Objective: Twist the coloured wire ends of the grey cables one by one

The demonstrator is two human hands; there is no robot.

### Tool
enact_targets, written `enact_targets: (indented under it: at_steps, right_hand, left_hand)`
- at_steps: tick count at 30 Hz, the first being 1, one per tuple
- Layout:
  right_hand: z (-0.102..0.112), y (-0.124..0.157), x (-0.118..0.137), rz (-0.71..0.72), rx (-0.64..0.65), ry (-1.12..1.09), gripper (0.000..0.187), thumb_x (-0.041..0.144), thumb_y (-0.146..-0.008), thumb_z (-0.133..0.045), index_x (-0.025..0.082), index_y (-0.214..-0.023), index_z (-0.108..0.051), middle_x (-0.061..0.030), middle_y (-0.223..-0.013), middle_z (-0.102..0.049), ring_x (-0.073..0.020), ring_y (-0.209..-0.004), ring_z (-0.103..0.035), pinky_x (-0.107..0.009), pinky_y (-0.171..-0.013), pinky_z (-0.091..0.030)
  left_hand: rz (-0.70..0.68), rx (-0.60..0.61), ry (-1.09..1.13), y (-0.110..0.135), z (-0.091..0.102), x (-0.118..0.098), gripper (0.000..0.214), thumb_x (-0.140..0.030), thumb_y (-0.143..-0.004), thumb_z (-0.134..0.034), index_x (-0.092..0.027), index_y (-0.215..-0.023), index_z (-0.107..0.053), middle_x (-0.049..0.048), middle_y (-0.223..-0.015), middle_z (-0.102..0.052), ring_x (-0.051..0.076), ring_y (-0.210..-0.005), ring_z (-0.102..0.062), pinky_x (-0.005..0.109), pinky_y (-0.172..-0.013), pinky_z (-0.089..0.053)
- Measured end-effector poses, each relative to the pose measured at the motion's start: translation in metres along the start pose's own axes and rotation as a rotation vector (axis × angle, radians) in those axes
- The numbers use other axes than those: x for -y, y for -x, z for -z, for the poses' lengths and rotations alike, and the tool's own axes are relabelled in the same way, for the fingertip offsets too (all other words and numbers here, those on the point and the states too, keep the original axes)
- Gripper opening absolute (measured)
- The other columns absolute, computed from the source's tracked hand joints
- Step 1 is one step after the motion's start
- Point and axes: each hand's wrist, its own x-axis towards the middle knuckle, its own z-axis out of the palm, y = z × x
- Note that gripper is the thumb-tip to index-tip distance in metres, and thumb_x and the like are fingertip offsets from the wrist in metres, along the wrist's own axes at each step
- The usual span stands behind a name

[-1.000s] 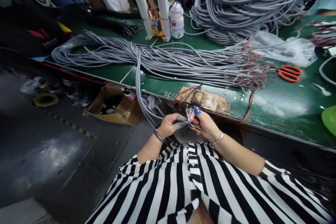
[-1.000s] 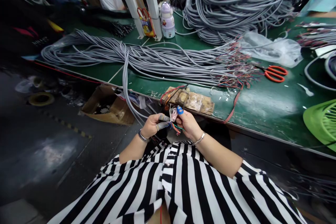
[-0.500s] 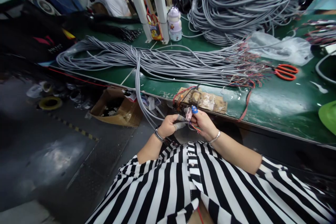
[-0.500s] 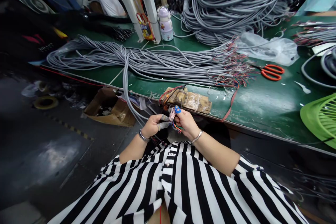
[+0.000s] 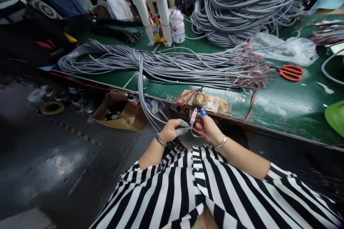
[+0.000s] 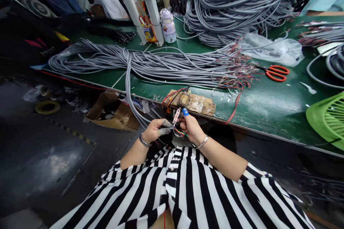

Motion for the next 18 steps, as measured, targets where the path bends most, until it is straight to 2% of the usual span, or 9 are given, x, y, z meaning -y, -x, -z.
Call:
enact_targets:
  at_steps: [3, 9, 12, 15, 18]
  right_hand:
    - [0.007, 0.001, -0.002, -0.022, -0.022, 0.017, 0.059, 0.074, -0.065, -0.066, 0.016, -0.071, -0.056, 0.0020, -0.058, -0.055, -0.0022, -0.039, -0.018, -0.020, -0.037, -0.005]
    - [0.015, 0.003, -0.007, -0.080, 0.002, 0.042, 0.060, 0.075, -0.066, -0.064, 0.015, -0.070, -0.059, 0.0081, -0.045, -0.037, -0.0021, -0.038, -0.014, -0.019, -0.037, -0.006]
    - [0.016, 0.005, -0.008, -0.096, 0.010, 0.052, 0.059, 0.074, -0.068, -0.064, 0.015, -0.068, -0.059, 0.0076, -0.046, -0.038, -0.0016, -0.037, -0.014, -0.018, -0.036, -0.005]
    - [0.016, 0.006, -0.008, -0.120, 0.009, 0.042, 0.058, 0.071, -0.065, -0.068, 0.014, -0.066, -0.058, 0.0048, -0.051, -0.046, -0.0007, -0.037, -0.015, -0.018, -0.036, -0.006]
    - [0.016, 0.007, -0.009, -0.134, 0.057, 0.036, 0.056, 0.069, -0.067, -0.068, 0.014, -0.064, -0.058, 0.0049, -0.048, -0.044, -0.0012, -0.037, -0.014, -0.019, -0.036, -0.004]
  left_hand:
    - [-0.071, 0.049, 0.010, 0.003, 0.002, -0.004, 0.022, -0.034, -0.078, -0.073, -0.013, -0.083, -0.074, 0.0075, -0.076, -0.071, 0.015, -0.069, -0.065, 0.024, -0.067, -0.052]
    - [-0.121, 0.069, -0.031, 0.023, 0.004, -0.011, 0.019, -0.033, -0.080, -0.072, -0.015, -0.082, -0.075, 0.0071, -0.071, -0.069, 0.014, -0.065, -0.063, 0.023, -0.062, -0.049]
    - [-0.128, 0.082, -0.065, 0.038, 0.004, -0.012, 0.018, -0.033, -0.080, -0.071, -0.016, -0.083, -0.076, 0.0063, -0.068, -0.066, 0.014, -0.064, -0.061, 0.024, -0.063, -0.048]
    - [-0.096, 0.003, -0.054, 0.051, 0.004, -0.010, 0.021, -0.037, -0.078, -0.073, -0.016, -0.081, -0.076, 0.0054, -0.066, -0.064, 0.013, -0.063, -0.059, 0.024, -0.062, -0.047]
    - [-0.034, -0.138, 0.046, 0.058, 0.003, -0.005, 0.024, -0.039, -0.075, -0.076, -0.015, -0.081, -0.076, 0.0040, -0.065, -0.062, 0.012, -0.060, -0.057, 0.023, -0.058, -0.046]
